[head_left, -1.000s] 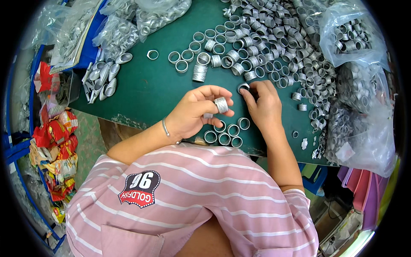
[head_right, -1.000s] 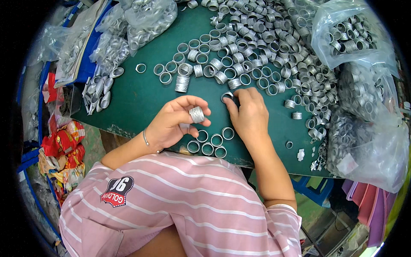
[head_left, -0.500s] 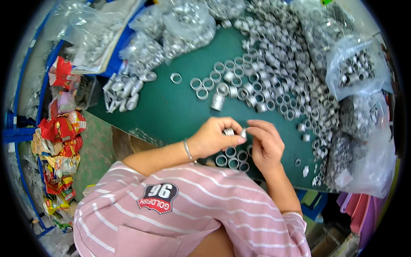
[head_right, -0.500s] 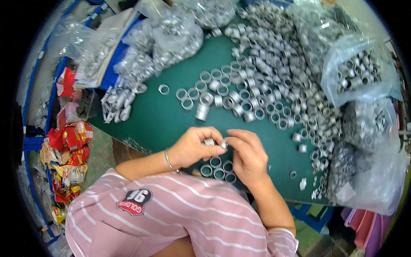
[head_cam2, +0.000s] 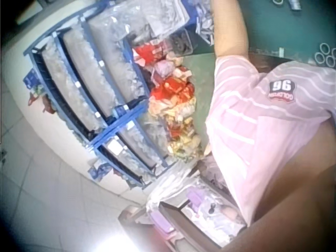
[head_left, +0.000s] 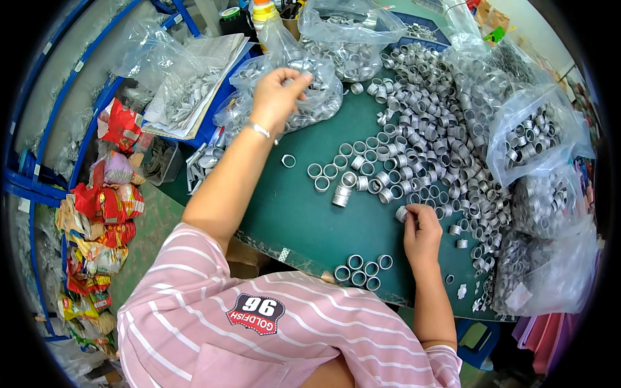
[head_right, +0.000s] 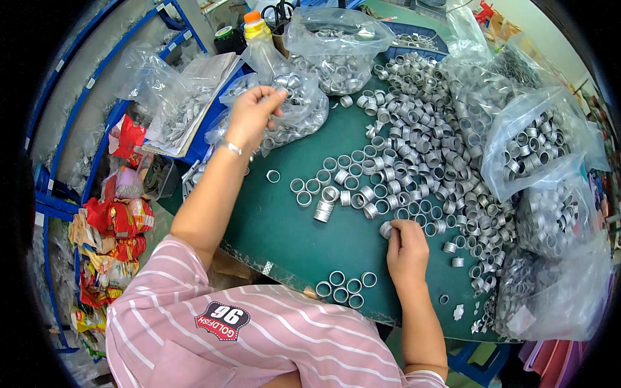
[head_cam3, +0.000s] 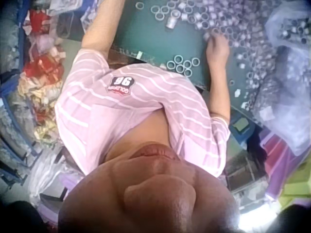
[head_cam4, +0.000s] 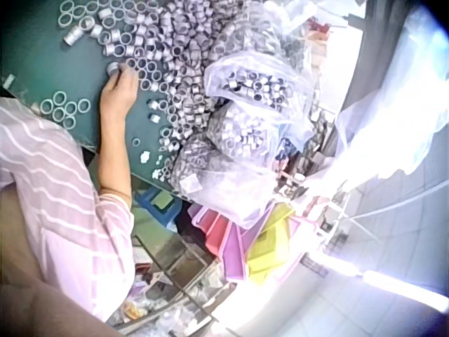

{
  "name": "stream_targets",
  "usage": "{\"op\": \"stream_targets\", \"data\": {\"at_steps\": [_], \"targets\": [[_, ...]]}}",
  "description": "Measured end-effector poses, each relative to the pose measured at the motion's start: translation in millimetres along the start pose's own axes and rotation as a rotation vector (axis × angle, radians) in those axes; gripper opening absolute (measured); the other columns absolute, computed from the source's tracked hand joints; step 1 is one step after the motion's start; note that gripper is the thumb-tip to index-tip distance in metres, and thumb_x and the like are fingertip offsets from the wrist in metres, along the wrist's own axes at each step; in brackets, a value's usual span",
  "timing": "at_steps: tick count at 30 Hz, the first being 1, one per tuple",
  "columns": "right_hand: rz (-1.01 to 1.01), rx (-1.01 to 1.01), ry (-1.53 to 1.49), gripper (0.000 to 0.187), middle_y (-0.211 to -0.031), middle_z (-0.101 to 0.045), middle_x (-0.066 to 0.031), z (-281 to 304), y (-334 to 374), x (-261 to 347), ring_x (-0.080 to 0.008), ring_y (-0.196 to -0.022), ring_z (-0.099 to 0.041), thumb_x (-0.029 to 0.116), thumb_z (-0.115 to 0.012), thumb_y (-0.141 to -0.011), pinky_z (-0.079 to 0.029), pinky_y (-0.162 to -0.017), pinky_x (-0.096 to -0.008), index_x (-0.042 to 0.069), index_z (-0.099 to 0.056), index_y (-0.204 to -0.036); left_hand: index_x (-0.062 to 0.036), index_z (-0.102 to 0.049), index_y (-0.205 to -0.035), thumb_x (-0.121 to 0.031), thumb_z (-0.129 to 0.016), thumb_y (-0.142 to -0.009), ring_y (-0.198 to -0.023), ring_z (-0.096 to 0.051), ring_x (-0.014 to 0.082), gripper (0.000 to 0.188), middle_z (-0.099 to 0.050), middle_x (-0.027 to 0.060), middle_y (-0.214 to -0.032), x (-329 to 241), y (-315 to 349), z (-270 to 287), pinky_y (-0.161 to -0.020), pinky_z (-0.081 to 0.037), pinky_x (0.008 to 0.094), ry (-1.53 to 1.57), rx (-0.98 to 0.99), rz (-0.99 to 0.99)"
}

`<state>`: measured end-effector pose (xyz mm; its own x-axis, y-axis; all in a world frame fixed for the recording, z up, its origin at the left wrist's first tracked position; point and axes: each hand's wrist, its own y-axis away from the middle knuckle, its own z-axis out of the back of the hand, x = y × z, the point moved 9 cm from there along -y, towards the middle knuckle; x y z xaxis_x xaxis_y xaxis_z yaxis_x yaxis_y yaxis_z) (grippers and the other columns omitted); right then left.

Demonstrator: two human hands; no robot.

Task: The person stacks small metal rings into columns on a green workstation table, moving them from a large pile and placing some into plastic bags.

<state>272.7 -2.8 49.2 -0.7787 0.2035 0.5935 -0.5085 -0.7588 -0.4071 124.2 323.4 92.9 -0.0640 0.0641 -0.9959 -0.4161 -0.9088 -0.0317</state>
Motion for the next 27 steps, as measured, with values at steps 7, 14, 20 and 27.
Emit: {"op": "stream_targets", "data": {"at_steps": [7, 14, 20, 27], "targets": [[-0.532, 0.05, -0.846, 0.012, -0.083, -0.061, -0.0065, -15, 19, -31, -0.0101, -0.07, -0.059, -0.005, -0.053, -0.085, -0.048, -0.061, -0.0213, -0.002, -0.057, -0.097, -0.0032, -0.062, -0.096, -0.017, -0.067, -0.083, -0.056, -0.051, 0.0069, 0.02, -0.058, 0.002, -0.071, 14, 0, 1, -0.045, -0.038, 0.019, 0.125, -0.013, -0.066], [-0.363, -0.027, -0.983, 0.022, -0.094, -0.06, -0.0081, -8, 19, 0, -0.0122, -0.081, -0.06, -0.01, -0.055, -0.082, -0.05, -0.068, -0.0241, -0.001, -0.052, -0.101, -0.0058, -0.062, -0.083, -0.014, -0.066, -0.083, -0.051, -0.05, 0.0049, 0.009, -0.057, 0.0008, -0.064, 41, 159, -107, -0.043, -0.037, 0.0179, 0.0, 0.667, 0.297], [-0.032, -0.11, -0.627, 0.023, -0.099, -0.06, -0.0112, 1, 18, 32, -0.016, -0.087, -0.061, -0.01, -0.05, -0.085, -0.05, -0.077, -0.0262, -0.002, -0.051, -0.107, -0.004, -0.066, -0.092, -0.012, -0.07, -0.081, -0.059, -0.051, 0.0032, 0.014, -0.06, 0.0005, -0.072, 55, 192, -134, -0.048, -0.038, 0.0167, 0.16, 0.763, 0.147], [-0.624, 0.208, -1.221, 0.025, -0.096, -0.062, -0.011, -42, 36, 2, -0.0159, -0.08, -0.063, 0.018, -0.048, -0.096, -0.053, -0.069, -0.0269, -0.002, -0.052, -0.11, -0.002, -0.066, -0.091, -0.011, -0.066, -0.083, -0.059, -0.051, 0.0041, 0.012, -0.06, 0.0022, -0.071, 57, 195, -125, -0.046, -0.036, 0.0174, 0.195, 0.729, 0.193]]}}
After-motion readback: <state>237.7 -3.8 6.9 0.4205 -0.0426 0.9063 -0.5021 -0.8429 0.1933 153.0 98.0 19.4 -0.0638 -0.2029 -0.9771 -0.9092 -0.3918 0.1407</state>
